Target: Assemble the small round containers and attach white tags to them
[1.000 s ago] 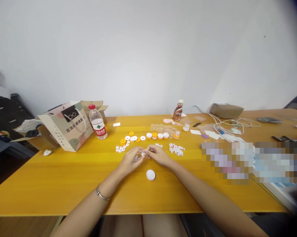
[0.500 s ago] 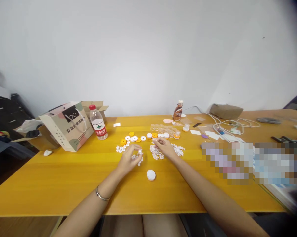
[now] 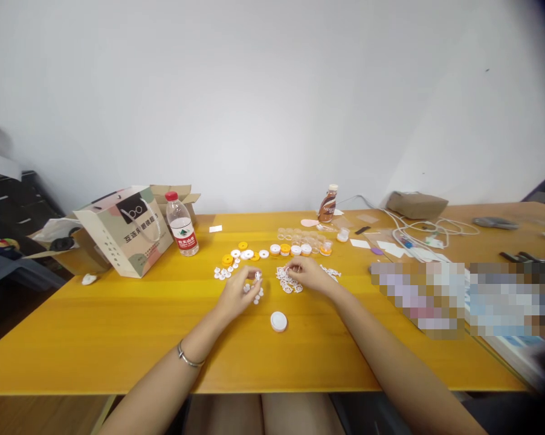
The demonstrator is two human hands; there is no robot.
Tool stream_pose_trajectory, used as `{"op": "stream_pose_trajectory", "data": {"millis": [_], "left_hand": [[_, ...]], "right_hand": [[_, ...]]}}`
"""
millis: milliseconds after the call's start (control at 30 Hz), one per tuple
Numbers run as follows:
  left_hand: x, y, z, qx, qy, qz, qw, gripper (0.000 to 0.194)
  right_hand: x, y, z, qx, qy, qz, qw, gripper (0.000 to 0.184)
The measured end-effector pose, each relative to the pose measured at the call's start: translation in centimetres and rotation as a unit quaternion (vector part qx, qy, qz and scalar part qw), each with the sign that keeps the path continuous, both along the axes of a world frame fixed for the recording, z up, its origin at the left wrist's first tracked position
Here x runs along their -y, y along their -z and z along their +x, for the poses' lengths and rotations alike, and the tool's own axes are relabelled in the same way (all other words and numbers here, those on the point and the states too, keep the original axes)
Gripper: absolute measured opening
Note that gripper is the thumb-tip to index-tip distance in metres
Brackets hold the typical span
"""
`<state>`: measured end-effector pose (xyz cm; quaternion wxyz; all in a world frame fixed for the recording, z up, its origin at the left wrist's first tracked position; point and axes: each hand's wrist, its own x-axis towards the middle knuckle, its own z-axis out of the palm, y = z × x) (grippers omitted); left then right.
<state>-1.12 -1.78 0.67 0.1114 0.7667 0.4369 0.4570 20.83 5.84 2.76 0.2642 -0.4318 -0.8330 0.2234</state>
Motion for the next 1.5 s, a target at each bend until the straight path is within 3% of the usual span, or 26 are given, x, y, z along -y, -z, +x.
{"op": "stream_pose_trajectory", "data": {"millis": [233,500,733,967,1067,1233,1367,1500], "left_hand": [[0.1,-0.2,0.1,-0.013,0.006,0.002,1.000,0.016],[0.1,-0.1,0.2,-0.026,0.007,0.009,1.000,0.019],[-0.1,-0.2,0.2,-0.060,0.021,0.025,0.998,0.027],[0.2,0.0,0.7,-0.072,0.067,-0.058,0.993,0.020],[0.5,0.0,1.0,-0.053,0.084,-0.100,0.990,0.014],[0.4,0.2,1.0,-0.015,0.046,-0.105,0.993,0.017],[0.3,-0.1,0.9,-0.083,-0.001,-0.096,0.992,0.022],[0.3,-0.4,0.9,-0.121,-0.001,-0.071,0.990,0.029]], "right_hand": [[-0.4,0.0,0.4,0.085,0.015,0.080,0.993,0.018],[0.5,-0.5,0.1,0.113,0.004,0.073,0.991,0.020],[0.2,-0.3,0.1,0.034,0.007,0.063,0.997,0.019],[2.7,-0.5,-2.0,-0.095,-0.139,-0.030,0.985,0.023],[3.6,-0.2,-2.9,-0.122,-0.163,-0.073,0.976,0.025],[3.8,0.0,-3.0,-0.140,-0.152,-0.083,0.975,0.026],[3.7,-0.3,-2.9,-0.151,-0.145,-0.076,0.975,0.027],[3.8,-0.4,-2.9,-0.170,-0.140,-0.113,0.969,0.029]]}}
